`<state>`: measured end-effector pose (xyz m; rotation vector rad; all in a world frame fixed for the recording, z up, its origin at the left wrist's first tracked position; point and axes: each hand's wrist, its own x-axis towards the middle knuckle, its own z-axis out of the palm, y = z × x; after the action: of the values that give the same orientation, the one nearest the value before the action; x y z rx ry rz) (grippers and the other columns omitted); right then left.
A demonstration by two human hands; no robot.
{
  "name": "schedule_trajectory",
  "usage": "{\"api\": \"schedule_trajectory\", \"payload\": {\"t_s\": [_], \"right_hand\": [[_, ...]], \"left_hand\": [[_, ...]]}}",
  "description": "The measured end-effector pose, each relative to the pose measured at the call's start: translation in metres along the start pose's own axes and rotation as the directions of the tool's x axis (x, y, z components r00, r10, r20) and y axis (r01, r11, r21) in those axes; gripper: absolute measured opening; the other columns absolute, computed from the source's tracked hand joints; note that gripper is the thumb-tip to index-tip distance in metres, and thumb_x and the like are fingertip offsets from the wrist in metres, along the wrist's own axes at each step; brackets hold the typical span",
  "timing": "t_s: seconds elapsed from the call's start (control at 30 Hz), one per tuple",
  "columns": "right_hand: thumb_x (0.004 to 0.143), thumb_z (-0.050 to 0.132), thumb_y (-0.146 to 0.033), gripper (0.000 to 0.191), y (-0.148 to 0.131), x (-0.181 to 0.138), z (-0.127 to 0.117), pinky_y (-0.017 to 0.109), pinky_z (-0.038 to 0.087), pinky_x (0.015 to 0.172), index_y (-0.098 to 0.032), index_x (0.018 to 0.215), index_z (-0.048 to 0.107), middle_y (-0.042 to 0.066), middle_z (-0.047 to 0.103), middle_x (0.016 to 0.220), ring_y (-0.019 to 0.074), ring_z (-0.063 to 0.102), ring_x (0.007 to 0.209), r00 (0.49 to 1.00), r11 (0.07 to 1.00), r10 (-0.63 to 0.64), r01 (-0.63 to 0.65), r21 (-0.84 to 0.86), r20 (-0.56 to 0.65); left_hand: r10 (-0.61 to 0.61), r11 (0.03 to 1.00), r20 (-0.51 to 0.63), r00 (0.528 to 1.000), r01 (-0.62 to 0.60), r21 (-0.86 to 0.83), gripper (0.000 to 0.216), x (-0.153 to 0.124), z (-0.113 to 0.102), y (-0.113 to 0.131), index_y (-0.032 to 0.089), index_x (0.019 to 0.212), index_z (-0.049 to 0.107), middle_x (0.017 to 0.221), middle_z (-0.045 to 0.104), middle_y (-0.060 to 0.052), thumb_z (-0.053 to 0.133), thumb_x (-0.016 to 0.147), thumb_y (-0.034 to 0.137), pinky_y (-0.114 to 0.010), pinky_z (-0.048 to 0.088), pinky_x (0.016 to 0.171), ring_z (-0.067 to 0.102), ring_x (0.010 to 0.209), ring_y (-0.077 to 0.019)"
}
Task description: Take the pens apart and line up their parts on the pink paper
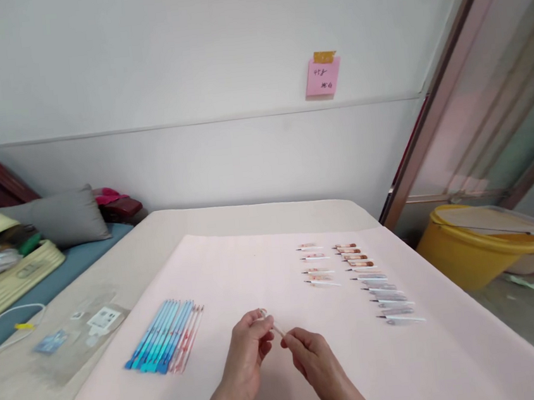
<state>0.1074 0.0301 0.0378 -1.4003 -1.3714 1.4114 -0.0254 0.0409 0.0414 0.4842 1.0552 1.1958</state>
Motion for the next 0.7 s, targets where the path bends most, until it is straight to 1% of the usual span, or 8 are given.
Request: {"api": "schedule_trajectory", "payload": {"t_s": [0.07, 0.2, 0.3, 0.37, 0.5, 0.57, 0.63, 0.7], "right_hand": [[0.079, 0.042, -0.033, 0.025, -0.0004, -0.0005, 0.0001, 0.021, 0.020, 0.040, -0.016, 0.066, 0.056, -0.008, 0.036, 0.039, 0.0062, 0.027, 0.037, 1.000, 1.000, 0.005, -0.005, -0.010, 0.003], [0.079, 0.042, -0.032, 0.025, 0.0016, -0.0001, 0.0006, 0.021, 0.019, 0.039, -0.016, 0.067, 0.056, -0.008, 0.036, 0.039, 0.0061, 0.027, 0.036, 1.000, 1.000, 0.021, -0.021, -0.003, 0.010], [0.079, 0.043, -0.034, 0.026, 0.0042, 0.0008, 0.0009, 0.021, 0.019, 0.040, -0.016, 0.068, 0.057, -0.008, 0.035, 0.039, 0.0058, 0.027, 0.036, 1.000, 1.000, 0.007, -0.007, 0.012, 0.030], [0.080, 0.043, -0.035, 0.027, 0.0054, 0.0012, 0.0011, 0.021, 0.019, 0.040, -0.016, 0.068, 0.057, -0.008, 0.035, 0.039, 0.0056, 0.026, 0.036, 1.000, 1.000, 0.003, -0.004, 0.022, 0.030], [0.080, 0.043, -0.035, 0.027, 0.0055, 0.0013, 0.0013, 0.021, 0.018, 0.040, -0.016, 0.068, 0.057, -0.008, 0.036, 0.039, 0.0055, 0.026, 0.036, 1.000, 1.000, 0.018, -0.018, 0.025, 0.019], [0.079, 0.043, -0.034, 0.026, 0.0046, 0.0011, 0.0013, 0.021, 0.018, 0.040, -0.016, 0.067, 0.057, -0.008, 0.036, 0.039, 0.0055, 0.026, 0.036, 0.999, 1.000, 0.019, -0.020, 0.021, 0.027], [0.079, 0.044, -0.034, 0.026, 0.0034, 0.0008, 0.0012, 0.021, 0.019, 0.040, -0.016, 0.067, 0.057, -0.008, 0.037, 0.039, 0.0056, 0.026, 0.036, 0.999, 1.000, 0.017, -0.018, 0.025, 0.037], [0.078, 0.045, -0.035, 0.026, 0.0021, 0.0006, 0.0007, 0.021, 0.019, 0.040, -0.016, 0.067, 0.057, -0.008, 0.037, 0.038, 0.0057, 0.027, 0.036, 0.999, 0.999, 0.023, -0.024, 0.027, 0.038]], "left_hand": [[0.003, 1.000, -0.015, 1.000, -0.003, 0.022, 0.026, 0.0009, -0.0013, -0.0004, 0.016, 0.088, 0.059, 0.085, 0.063, -0.006, 0.068, 0.065, 0.024, -0.024, 0.045, 0.066, 0.059, 0.072, -0.0128], [0.025, 0.998, 0.020, 0.999, -0.024, -0.060, 0.034, 0.0011, -0.0017, 0.0007, 0.016, 0.092, 0.058, 0.093, 0.062, -0.009, 0.069, 0.060, 0.012, -0.026, 0.045, 0.073, 0.058, 0.086, -0.0163], [0.024, 1.000, -0.023, 0.999, -0.024, 0.018, 0.035, -0.0002, -0.0008, 0.0019, 0.017, 0.094, 0.058, 0.085, 0.062, -0.006, 0.069, 0.062, 0.018, -0.024, 0.044, 0.066, 0.058, 0.074, -0.0130], [0.023, 0.999, -0.039, 0.999, -0.022, 0.035, 0.034, -0.0012, 0.0000, 0.0025, 0.017, 0.094, 0.058, 0.084, 0.061, -0.005, 0.069, 0.063, 0.021, -0.024, 0.044, 0.065, 0.058, 0.071, -0.0120], [0.032, 0.997, 0.023, 0.999, -0.031, -0.074, 0.036, -0.0014, 0.0004, 0.0026, 0.016, 0.093, 0.057, 0.091, 0.062, -0.008, 0.068, 0.060, 0.010, -0.027, 0.045, 0.074, 0.058, 0.086, -0.0160], [0.027, 0.998, 0.013, 1.000, -0.027, -0.058, 0.035, -0.0007, -0.0006, 0.0018, 0.017, 0.093, 0.057, 0.088, 0.061, -0.007, 0.068, 0.060, 0.011, -0.025, 0.045, 0.071, 0.058, 0.082, -0.0143], [0.010, 1.000, -0.032, 0.999, -0.010, 0.005, 0.033, -0.0001, -0.0016, 0.0009, 0.018, 0.092, 0.058, 0.081, 0.060, -0.003, 0.070, 0.062, 0.020, -0.023, 0.043, 0.064, 0.056, 0.070, -0.0108], [0.002, 1.000, -0.054, 0.999, -0.001, 0.030, 0.032, -0.0001, -0.0016, 0.0005, 0.018, 0.091, 0.059, 0.078, 0.059, -0.002, 0.070, 0.062, 0.026, -0.022, 0.043, 0.061, 0.055, 0.066, -0.0099]]}}
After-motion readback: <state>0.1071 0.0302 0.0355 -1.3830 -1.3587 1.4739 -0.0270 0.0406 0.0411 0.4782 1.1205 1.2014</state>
